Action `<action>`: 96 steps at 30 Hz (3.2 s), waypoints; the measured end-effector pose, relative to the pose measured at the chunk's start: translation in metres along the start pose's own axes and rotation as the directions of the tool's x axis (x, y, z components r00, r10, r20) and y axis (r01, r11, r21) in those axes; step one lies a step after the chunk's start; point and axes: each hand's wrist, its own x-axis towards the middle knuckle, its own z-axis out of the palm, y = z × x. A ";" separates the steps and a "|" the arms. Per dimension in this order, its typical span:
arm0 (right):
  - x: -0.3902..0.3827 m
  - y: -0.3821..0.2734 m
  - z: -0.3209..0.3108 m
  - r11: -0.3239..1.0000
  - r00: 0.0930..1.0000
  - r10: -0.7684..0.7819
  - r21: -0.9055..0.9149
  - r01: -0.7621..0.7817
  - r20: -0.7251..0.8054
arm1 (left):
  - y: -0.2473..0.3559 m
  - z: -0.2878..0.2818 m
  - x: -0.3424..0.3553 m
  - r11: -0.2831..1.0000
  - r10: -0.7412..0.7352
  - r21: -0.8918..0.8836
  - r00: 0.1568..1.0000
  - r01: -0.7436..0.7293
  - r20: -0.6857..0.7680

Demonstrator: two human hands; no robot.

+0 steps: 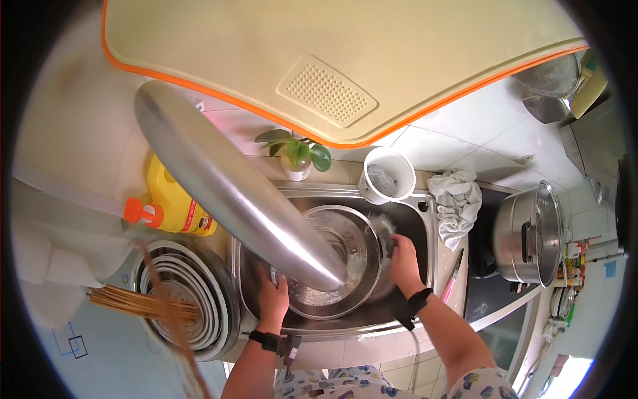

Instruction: Tightening the screw on the handle of a metal pot lid using a pink screwdriver.

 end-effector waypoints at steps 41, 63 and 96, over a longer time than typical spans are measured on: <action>-0.023 -0.228 -0.019 0.861 0.855 -0.507 0.114 0.496 0.105 | 0.143 -0.049 -0.050 0.974 0.149 -0.117 0.938 -0.194 -0.312; 0.045 -0.082 -0.011 0.963 0.990 -0.019 0.269 -0.018 0.137 | 0.089 -0.010 0.007 0.715 -0.385 -0.670 0.913 0.202 -0.136; 0.036 -0.132 -0.023 0.977 0.998 0.055 0.203 -0.058 0.020 | 0.103 -0.016 -0.010 0.631 -0.476 -0.737 0.871 0.241 -0.122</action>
